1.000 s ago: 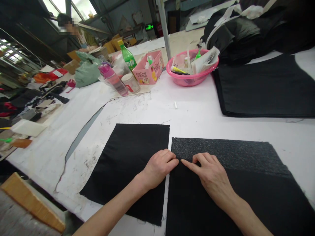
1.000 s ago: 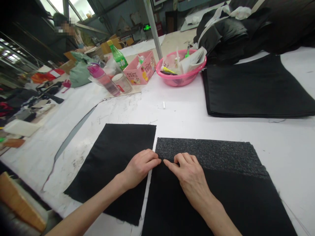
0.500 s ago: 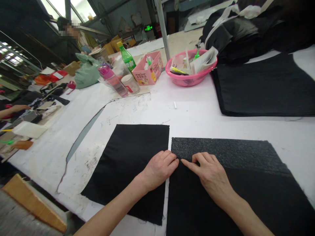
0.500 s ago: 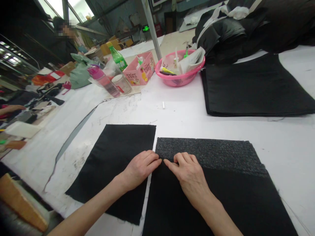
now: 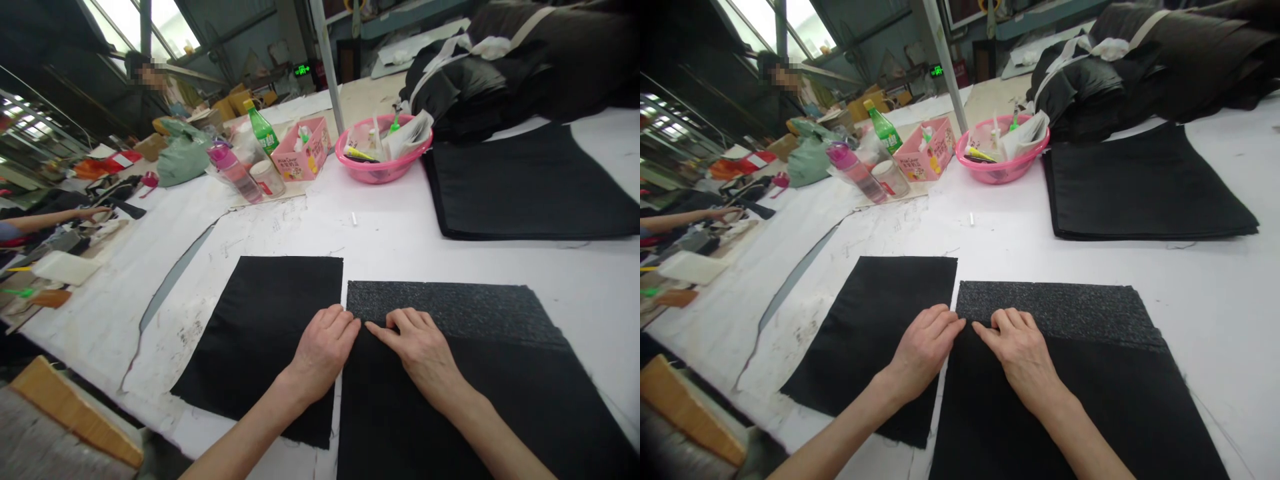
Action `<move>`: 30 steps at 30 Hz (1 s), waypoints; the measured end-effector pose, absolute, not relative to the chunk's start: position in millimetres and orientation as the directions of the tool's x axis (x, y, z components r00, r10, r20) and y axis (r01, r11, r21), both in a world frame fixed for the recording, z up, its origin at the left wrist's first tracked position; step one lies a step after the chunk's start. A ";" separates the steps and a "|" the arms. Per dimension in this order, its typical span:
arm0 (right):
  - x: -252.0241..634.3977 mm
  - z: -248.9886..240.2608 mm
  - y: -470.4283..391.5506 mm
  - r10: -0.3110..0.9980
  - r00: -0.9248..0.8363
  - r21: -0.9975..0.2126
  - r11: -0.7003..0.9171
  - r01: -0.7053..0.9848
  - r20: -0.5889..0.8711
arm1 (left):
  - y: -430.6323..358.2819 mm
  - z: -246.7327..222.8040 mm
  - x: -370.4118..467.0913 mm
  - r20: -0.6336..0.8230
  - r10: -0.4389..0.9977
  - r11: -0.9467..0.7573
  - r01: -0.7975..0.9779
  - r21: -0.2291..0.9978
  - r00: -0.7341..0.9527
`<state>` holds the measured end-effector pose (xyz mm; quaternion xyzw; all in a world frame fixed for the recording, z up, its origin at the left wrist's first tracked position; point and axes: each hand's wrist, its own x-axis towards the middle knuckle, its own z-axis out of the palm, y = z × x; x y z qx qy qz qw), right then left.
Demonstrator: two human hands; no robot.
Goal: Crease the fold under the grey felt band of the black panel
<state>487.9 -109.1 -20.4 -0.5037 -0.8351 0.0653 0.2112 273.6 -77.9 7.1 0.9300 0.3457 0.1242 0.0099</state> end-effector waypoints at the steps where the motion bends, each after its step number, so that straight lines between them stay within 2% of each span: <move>1: 487.6 -19.6 -109.2 0.870 -0.402 -0.320 0.482 0.815 0.286 | -82.3 4.4 277.8 0.227 0.647 -0.759 0.642 0.108 0.728; 10: 499.2 -12.3 -108.5 0.865 -0.414 -0.340 0.495 0.800 0.285 | -94.4 -10.4 282.6 0.183 0.676 -0.735 0.672 0.095 0.714; 17: 528.1 -9.5 -104.9 0.840 -0.498 -0.326 0.542 0.774 0.213 | -92.6 -7.0 282.4 0.142 0.689 -0.725 0.680 0.107 0.711; 22: 535.3 -15.0 -109.6 0.835 -0.495 -0.327 0.550 0.769 0.241 | -93.0 -5.6 281.1 0.107 0.685 -0.728 0.678 0.103 0.720; 30: 534.1 -21.0 -113.5 0.833 -0.481 -0.282 0.548 0.788 0.273 | -92.9 -4.4 284.0 0.092 0.629 -0.776 0.631 0.007 0.772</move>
